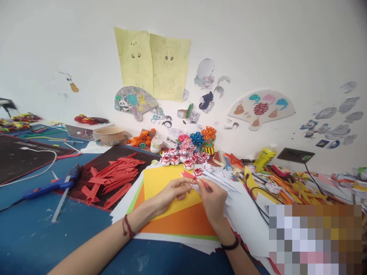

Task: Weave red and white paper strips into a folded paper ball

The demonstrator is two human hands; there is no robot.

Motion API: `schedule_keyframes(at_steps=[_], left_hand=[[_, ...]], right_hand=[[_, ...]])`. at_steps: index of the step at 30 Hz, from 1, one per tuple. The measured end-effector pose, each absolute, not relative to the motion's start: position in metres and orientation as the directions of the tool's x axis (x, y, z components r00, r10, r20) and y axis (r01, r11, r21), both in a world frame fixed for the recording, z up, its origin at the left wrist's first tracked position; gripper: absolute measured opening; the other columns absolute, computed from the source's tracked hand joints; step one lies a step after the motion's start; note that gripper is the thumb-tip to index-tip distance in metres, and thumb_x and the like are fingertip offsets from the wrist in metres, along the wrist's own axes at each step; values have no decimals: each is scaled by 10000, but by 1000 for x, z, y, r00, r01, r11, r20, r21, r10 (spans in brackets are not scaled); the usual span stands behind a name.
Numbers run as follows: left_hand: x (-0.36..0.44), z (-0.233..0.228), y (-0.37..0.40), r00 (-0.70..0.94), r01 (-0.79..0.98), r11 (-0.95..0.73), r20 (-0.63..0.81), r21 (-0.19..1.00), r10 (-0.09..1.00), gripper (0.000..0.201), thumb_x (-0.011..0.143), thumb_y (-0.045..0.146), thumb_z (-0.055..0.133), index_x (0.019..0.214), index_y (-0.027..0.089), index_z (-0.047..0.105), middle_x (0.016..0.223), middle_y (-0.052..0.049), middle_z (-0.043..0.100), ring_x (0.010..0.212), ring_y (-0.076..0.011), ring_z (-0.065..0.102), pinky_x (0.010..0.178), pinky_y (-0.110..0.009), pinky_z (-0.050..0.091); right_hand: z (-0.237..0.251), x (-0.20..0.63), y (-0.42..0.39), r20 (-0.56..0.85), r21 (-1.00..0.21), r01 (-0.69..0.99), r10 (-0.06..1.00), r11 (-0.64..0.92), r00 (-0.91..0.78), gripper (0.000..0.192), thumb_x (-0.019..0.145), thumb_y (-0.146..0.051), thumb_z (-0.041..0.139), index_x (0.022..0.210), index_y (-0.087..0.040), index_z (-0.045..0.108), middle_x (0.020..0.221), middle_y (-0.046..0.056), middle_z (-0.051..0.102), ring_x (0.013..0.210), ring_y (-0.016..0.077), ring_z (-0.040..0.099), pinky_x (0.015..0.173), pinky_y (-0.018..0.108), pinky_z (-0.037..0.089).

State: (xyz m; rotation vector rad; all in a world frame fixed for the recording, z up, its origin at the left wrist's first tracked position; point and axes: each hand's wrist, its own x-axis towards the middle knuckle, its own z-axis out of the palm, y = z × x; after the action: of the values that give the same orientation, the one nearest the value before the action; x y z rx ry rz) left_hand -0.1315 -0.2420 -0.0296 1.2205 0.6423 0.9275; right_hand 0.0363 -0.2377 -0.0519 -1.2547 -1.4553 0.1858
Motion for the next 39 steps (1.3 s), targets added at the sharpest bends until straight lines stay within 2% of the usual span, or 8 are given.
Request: schedule_keyframes(at_steps=[7, 16, 23, 26, 29, 33, 36, 39], left_hand=[[-131, -32, -242, 448, -428, 122, 93, 896, 889, 282, 784, 213, 728, 1060, 157, 715, 1061, -59, 594, 705, -77, 404, 633, -223, 290], [-134, -20, -250, 430, -551, 116, 162, 826, 888, 403, 775, 152, 706, 1177, 182, 693, 1220, -88, 580, 727, -88, 446, 718, -251, 345], [-135, -19, -247, 459, -510, 170, 100, 843, 883, 235, 783, 206, 732, 996, 106, 739, 993, -82, 590, 623, -68, 326, 589, -244, 265], [-134, -21, -246, 496, -428, 228, 16, 874, 868, 258, 789, 256, 747, 979, 83, 728, 702, 16, 437, 567, -64, 210, 526, -248, 161], [-135, -23, -246, 491, -389, 235, -16, 891, 871, 277, 814, 306, 732, 983, 89, 709, 630, 65, 290, 545, -66, 152, 511, -257, 109], [-136, -22, -249, 421, -392, 114, 68, 913, 905, 222, 827, 298, 711, 962, 124, 680, 667, 46, 400, 518, -51, 217, 518, -254, 135], [-137, -17, -253, 415, -424, 57, 138, 904, 900, 172, 831, 269, 698, 937, 138, 663, 832, -6, 534, 543, -44, 297, 547, -244, 202], [-139, -13, -257, 416, -461, 39, 176, 887, 892, 152, 833, 230, 682, 962, 154, 651, 970, -34, 571, 602, -57, 364, 590, -240, 267]], right_hand=[[-61, 37, -231, 754, -435, 743, 656, 509, -8, 298, 969, -293, 495, 854, -167, 739, 741, 61, 722, 642, 173, 612, 635, 278, 439], [-66, 41, -226, 773, -362, 767, 630, 530, -70, 260, 973, -253, 504, 848, -161, 713, 738, 54, 701, 664, 185, 611, 630, 289, 425], [-68, 41, -226, 779, -300, 793, 616, 530, -117, 257, 983, -218, 487, 857, -153, 702, 772, 72, 699, 710, 203, 618, 659, 304, 427], [-70, 41, -227, 789, -227, 819, 592, 527, -162, 254, 990, -195, 470, 859, -158, 685, 776, 75, 684, 741, 207, 604, 674, 307, 420], [-71, 39, -228, 785, -157, 826, 577, 541, -228, 268, 992, -161, 455, 821, -170, 662, 744, 64, 661, 728, 203, 580, 669, 306, 406], [-69, 37, -229, 787, -116, 829, 560, 548, -260, 270, 990, -152, 458, 791, -181, 638, 714, 51, 641, 696, 200, 554, 637, 307, 384], [-67, 37, -230, 799, -110, 821, 541, 560, -262, 256, 989, -148, 463, 800, -179, 633, 713, 48, 637, 687, 197, 545, 627, 307, 377], [-65, 35, -231, 809, -97, 814, 522, 572, -271, 250, 985, -133, 467, 801, -176, 629, 698, 44, 626, 678, 196, 534, 624, 306, 376]])
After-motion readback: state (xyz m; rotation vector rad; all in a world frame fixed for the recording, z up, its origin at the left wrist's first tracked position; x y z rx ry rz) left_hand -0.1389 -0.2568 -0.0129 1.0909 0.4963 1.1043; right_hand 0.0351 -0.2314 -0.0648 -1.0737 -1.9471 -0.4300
